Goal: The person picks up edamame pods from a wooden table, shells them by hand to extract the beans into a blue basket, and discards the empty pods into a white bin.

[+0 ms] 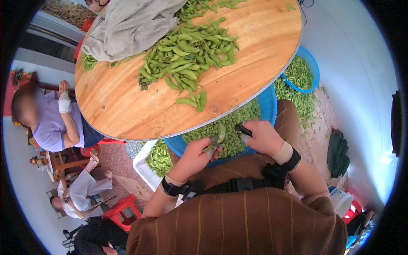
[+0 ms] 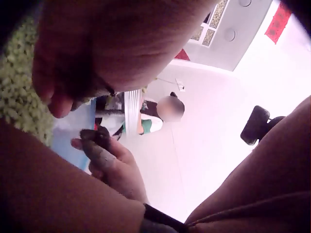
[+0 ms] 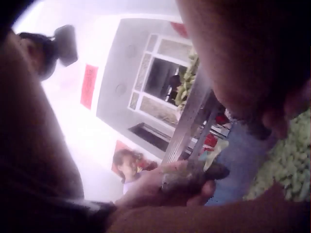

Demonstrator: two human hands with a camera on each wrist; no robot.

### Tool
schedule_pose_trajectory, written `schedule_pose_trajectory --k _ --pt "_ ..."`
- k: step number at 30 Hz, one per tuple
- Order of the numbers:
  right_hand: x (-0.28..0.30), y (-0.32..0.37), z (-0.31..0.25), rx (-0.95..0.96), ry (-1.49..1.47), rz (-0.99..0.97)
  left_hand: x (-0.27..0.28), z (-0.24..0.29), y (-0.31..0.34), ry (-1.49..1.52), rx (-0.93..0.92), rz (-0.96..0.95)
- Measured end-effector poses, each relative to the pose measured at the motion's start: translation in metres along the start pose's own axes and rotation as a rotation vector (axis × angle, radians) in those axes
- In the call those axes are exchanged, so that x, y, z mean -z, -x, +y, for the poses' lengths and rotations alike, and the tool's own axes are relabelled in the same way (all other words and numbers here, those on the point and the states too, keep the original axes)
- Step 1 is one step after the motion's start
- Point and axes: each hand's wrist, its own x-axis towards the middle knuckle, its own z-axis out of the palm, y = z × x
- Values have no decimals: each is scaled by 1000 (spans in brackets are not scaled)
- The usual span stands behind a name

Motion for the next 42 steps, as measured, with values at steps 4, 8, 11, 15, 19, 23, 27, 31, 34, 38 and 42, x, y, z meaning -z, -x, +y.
schedule_pose_trajectory --k 4,8,11,15,19,23,27,31,34,38,42 --pt "19 -6 -30 -68 184 -143 19 -38 40 -2 49 213" --pt "30 -21 -63 75 112 -114 42 -98 86 -598 96 425" --pt "27 -47 -78 180 104 77 42 -106 114 -760 380 487" --pt "24 -91 -86 115 178 250 52 -116 130 -899 417 589" --pt "20 -111 -83 23 137 220 58 -64 113 -797 205 639" --pt "26 -106 -72 -28 -27 199 46 0 71 -261 -264 467" --pt "26 -103 -73 -20 1 267 37 37 31 -193 -336 253" --pt "16 -112 -84 -58 202 247 27 47 11 -252 -341 222" --pt "20 -111 -75 -47 88 229 24 61 7 50 -204 192" --pt "28 -102 -73 -16 -110 282 27 71 1 365 -36 131" --pt "18 -110 -84 42 231 304 27 69 -2 392 -50 130"
